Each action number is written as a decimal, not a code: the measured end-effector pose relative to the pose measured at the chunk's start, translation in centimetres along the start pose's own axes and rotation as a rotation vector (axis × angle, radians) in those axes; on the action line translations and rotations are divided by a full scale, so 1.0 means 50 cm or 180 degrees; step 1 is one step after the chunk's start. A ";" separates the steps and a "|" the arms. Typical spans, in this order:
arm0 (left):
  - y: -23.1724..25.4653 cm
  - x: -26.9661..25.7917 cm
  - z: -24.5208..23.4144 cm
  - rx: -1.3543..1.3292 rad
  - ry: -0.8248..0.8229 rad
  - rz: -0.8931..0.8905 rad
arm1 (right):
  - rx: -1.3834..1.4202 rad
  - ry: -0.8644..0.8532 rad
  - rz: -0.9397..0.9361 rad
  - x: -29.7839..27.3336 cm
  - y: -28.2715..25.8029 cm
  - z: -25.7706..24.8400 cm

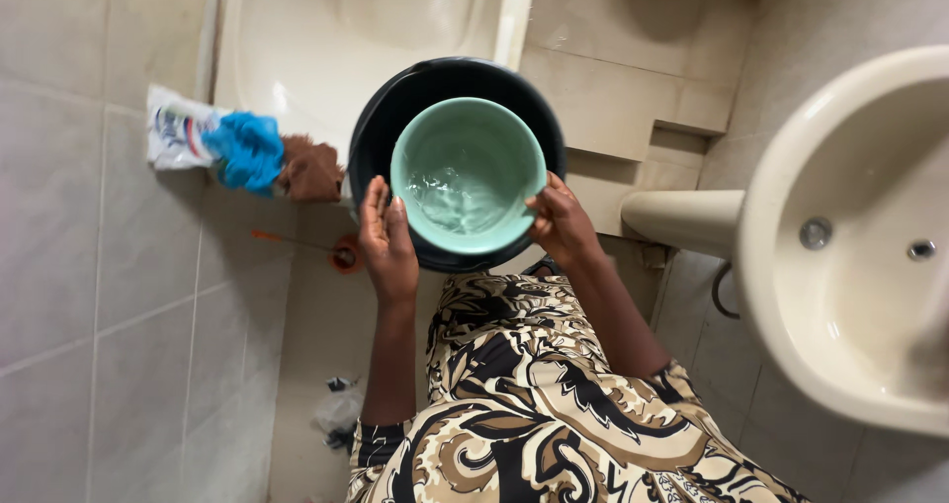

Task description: The person holds a small bowl under a faucet in a sink, moves it between a bucket and the sink, and then picks up and handles various small items like toothbrushes and a comb near the sink.

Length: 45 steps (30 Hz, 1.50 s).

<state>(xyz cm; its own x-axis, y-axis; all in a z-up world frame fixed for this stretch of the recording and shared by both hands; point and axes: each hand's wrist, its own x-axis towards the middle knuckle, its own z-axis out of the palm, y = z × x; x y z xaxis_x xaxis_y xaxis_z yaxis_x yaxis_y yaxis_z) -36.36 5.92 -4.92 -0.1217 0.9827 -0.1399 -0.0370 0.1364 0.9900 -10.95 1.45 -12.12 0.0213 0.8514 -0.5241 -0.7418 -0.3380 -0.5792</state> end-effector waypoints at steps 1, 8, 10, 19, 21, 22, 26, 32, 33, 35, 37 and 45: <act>0.016 -0.005 0.018 -0.0413 -0.0193 -0.0102 | 0.0027 0.0028 -0.0052 -0.019 -0.016 0.002; 0.127 -0.065 0.185 -0.0244 -0.0889 0.0067 | 0.0256 0.0347 -0.0624 -0.192 -0.156 -0.014; 0.138 -0.078 0.243 -0.0427 -0.1179 -0.0001 | 0.0211 0.0501 -0.0810 -0.241 -0.189 -0.040; 0.133 -0.177 0.559 -0.0420 -0.2377 -0.0092 | 0.0214 0.1470 -0.1769 -0.454 -0.331 -0.196; 0.114 -0.205 0.637 -0.0484 -0.2569 -0.0140 | -0.0334 0.2123 -0.2080 -0.489 -0.348 -0.247; 0.098 -0.221 0.677 -0.0537 -0.2641 -0.0167 | -0.0315 0.2182 -0.2102 -0.504 -0.359 -0.276; 0.021 -0.277 0.812 -0.0260 -0.2764 -0.0388 | -0.0496 0.2619 -0.2101 -0.536 -0.398 -0.393; -0.109 -0.321 0.961 0.0214 -0.3072 -0.0482 | -0.0805 0.2915 -0.1653 -0.536 -0.389 -0.582; -0.128 -0.322 0.980 0.0352 -0.3183 -0.0533 | -0.0845 0.2889 -0.1592 -0.533 -0.381 -0.613; -0.162 -0.326 1.013 0.0497 -0.3297 -0.0582 | -0.0916 0.2836 -0.1517 -0.521 -0.371 -0.668; -0.197 -0.328 1.037 0.0834 -0.3224 -0.0798 | -0.0993 0.2758 -0.1443 -0.510 -0.359 -0.713; -0.266 -0.341 1.065 0.0794 -0.3257 -0.0941 | -0.1253 0.2867 -0.1106 -0.487 -0.326 -0.817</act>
<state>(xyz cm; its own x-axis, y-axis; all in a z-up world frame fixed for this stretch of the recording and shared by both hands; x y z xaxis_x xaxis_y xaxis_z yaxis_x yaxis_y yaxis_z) 19.03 -5.96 -14.64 0.7451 0.5305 -0.4043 0.2868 0.2924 0.9123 27.99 -30.16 -15.45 0.8041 0.3670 -0.4677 -0.3316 -0.3762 -0.8652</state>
